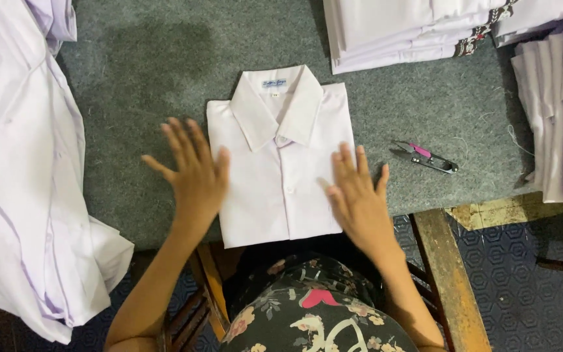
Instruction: Folding a white collared shirt on a work table, trimming loose threads with snips, and stacking it with others.
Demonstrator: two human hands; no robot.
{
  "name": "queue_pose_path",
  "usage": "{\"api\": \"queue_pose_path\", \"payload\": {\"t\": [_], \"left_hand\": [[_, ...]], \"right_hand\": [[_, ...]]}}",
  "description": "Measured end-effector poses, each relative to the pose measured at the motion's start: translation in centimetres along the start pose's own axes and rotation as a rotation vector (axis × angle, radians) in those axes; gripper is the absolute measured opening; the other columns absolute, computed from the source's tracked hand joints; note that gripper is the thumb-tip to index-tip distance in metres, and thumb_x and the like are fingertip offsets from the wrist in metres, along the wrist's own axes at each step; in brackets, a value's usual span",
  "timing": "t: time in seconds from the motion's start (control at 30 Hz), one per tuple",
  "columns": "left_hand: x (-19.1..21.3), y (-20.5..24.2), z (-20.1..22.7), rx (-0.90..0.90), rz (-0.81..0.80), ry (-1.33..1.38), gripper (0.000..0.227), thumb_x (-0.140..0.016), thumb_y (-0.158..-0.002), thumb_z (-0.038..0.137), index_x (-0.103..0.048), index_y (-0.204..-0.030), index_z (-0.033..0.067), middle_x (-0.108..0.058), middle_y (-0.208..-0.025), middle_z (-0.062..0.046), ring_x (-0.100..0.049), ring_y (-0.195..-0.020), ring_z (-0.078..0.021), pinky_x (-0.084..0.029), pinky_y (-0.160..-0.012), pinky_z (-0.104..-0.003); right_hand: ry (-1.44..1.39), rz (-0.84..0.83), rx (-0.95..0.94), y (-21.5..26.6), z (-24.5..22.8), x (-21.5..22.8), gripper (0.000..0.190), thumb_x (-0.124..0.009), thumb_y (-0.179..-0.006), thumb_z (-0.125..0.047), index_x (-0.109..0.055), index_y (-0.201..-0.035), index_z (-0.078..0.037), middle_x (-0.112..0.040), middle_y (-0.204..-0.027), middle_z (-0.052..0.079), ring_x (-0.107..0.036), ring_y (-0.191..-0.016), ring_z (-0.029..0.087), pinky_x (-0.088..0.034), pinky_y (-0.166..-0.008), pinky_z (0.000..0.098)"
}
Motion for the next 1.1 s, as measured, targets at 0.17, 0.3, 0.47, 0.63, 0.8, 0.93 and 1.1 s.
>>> {"api": "queue_pose_path", "payload": {"t": [0.17, 0.3, 0.47, 0.63, 0.8, 0.93, 1.1], "left_hand": [[2.6, 0.2, -2.3, 0.026, 0.039, 0.034, 0.056, -0.032, -0.111, 0.028, -0.038, -0.152, -0.0087, -0.019, -0.162, -0.035, -0.004, -0.152, -0.0495, 0.001, -0.104, -0.08], [4.1, 0.5, -2.0, 0.054, -0.102, 0.255, 0.038, -0.048, -0.107, 0.038, -0.064, -0.134, 0.0172, -0.061, -0.12, -0.004, -0.062, -0.113, -0.0267, -0.05, -0.088, -0.043], [3.9, 0.5, -0.7, 0.18, -0.308, 0.465, 0.054, -0.05, -0.103, 0.043, -0.052, -0.139, 0.0027, -0.068, -0.116, -0.019, -0.073, -0.086, -0.0318, -0.057, -0.067, -0.044], [3.0, -0.3, -2.0, 0.262, -0.412, 0.517, 0.065, -0.045, -0.104, 0.055, -0.057, -0.135, -0.001, -0.073, -0.107, -0.022, -0.074, -0.09, -0.034, -0.058, -0.067, -0.045], [0.8, -0.3, -2.6, 0.279, -0.405, 0.762, 0.054, -0.058, -0.101, 0.05, -0.062, -0.122, 0.0006, -0.072, -0.105, -0.024, -0.071, -0.095, -0.0347, -0.056, -0.078, -0.05], [-0.3, -0.4, -2.5, 0.325, -0.4, 0.907, 0.048, -0.057, -0.103, 0.044, -0.056, -0.124, 0.0004, -0.068, -0.099, -0.022, -0.065, -0.092, -0.0311, -0.054, -0.076, -0.045], [-1.0, -1.8, -2.7, 0.412, -0.421, 1.006, 0.074, -0.046, -0.1, 0.064, -0.049, -0.143, 0.0041, -0.066, -0.12, -0.025, -0.066, -0.108, -0.0322, -0.057, -0.084, -0.049]], "right_hand": [[-0.193, 0.323, -0.046, 1.2, 2.6, 3.5, 0.039, -0.059, -0.102, -0.007, -0.056, -0.14, 0.001, -0.052, -0.146, 0.021, -0.047, -0.137, 0.042, -0.032, -0.111, 0.061], [-0.395, 0.473, -0.158, 2.4, 4.8, 3.8, 0.026, -0.061, -0.102, 0.005, -0.071, -0.123, -0.006, -0.067, -0.115, 0.006, -0.067, -0.119, 0.03, -0.054, -0.1, 0.0431], [-0.401, 0.373, -0.022, 1.6, 2.6, 3.9, 0.027, -0.065, -0.094, 0.007, -0.073, -0.116, -0.006, -0.07, -0.118, 0.008, -0.066, -0.12, 0.032, -0.051, -0.103, 0.0446], [-0.33, 0.274, 0.016, 1.0, 0.6, 2.7, 0.027, -0.066, -0.095, -0.004, -0.07, -0.121, -0.007, -0.063, -0.135, 0.012, -0.06, -0.127, 0.035, -0.049, -0.107, 0.0472], [-0.399, 0.274, -0.18, -0.7, 1.2, 3.1, 0.038, -0.061, -0.102, -0.013, -0.056, -0.136, 0.003, -0.054, -0.134, 0.025, -0.059, -0.123, 0.045, -0.05, -0.102, 0.0533], [-0.433, 0.123, -0.349, -3.8, 2.0, 2.7, 0.045, -0.058, -0.105, -0.029, -0.058, -0.136, 0.004, -0.062, -0.125, 0.025, -0.064, -0.117, 0.044, -0.052, -0.096, 0.0531], [-0.197, -0.033, -0.456, -6.9, 3.8, 1.2, 0.078, -0.043, -0.102, -0.071, -0.065, -0.126, -0.001, -0.072, -0.097, 0.02, -0.073, -0.097, 0.039, -0.057, -0.082, 0.0517]]}}
Point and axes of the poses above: each hand's wrist, its own y-axis away from the middle knuckle, its own x-axis out of the back of the hand, z = x × y, the point moved 5 cm from there along -y, towards the middle knuckle
